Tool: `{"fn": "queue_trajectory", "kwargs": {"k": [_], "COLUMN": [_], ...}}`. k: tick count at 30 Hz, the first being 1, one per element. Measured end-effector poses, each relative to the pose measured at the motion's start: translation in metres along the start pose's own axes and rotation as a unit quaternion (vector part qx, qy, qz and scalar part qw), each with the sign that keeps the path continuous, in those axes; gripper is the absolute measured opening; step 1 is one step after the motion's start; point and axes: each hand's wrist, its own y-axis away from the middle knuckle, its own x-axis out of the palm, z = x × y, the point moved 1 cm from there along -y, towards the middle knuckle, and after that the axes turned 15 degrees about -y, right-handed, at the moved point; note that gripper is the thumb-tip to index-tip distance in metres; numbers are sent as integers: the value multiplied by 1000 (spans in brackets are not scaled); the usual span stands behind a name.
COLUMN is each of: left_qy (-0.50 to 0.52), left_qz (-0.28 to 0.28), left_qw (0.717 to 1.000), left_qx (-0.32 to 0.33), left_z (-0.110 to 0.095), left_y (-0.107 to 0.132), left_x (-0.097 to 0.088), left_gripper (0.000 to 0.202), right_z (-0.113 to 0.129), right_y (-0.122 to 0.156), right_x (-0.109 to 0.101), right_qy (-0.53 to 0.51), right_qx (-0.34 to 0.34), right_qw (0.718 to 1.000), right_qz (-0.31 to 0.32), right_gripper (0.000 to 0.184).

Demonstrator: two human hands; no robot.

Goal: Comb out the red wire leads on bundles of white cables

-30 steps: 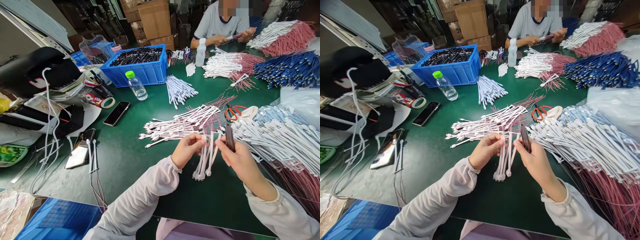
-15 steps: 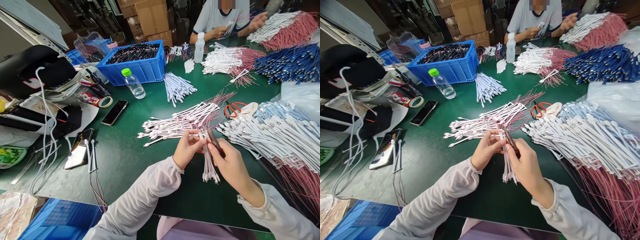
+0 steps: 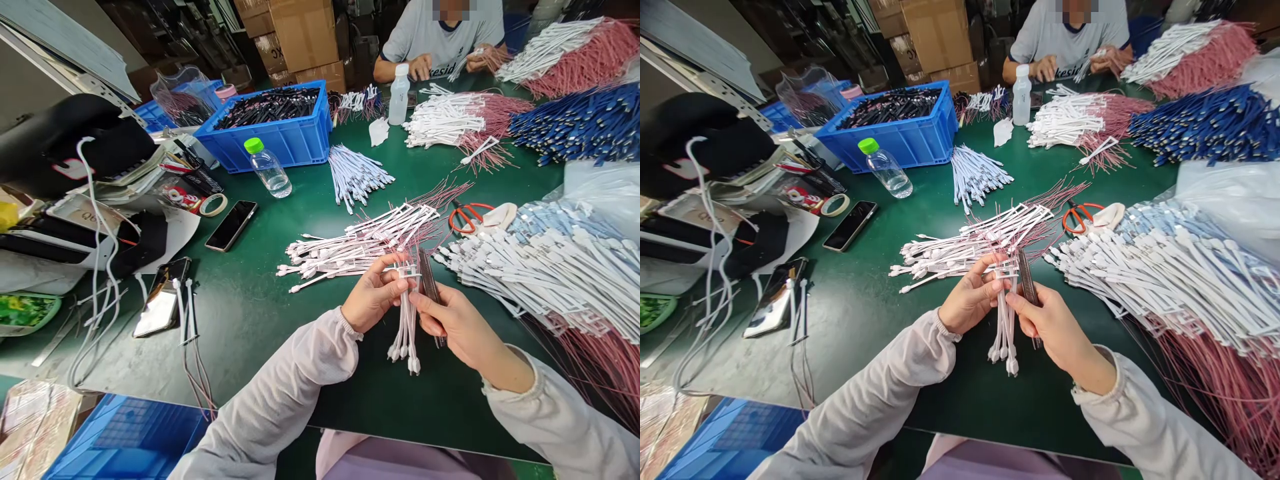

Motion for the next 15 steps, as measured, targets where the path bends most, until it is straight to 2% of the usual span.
{"fn": "queue_trajectory", "kwargs": {"k": [4, 11, 15], "left_qy": [6, 22, 31], "left_qz": [25, 44, 75], "left_qw": [999, 998, 995], "left_qx": [-18, -49, -59], "left_z": [2, 3, 2], "left_y": [-3, -2, 0], "left_x": [-7, -11, -13], "left_gripper": [37, 37, 36], "right_z": [0, 1, 2], "right_y": [-1, -1, -1], "right_x": [1, 0, 0], "right_qy": [-81, -130, -143], "right_qx": [32, 75, 87], "right_qw": [996, 989, 985], "right_qz": [5, 19, 34], "right_gripper": [25, 24, 22]}}
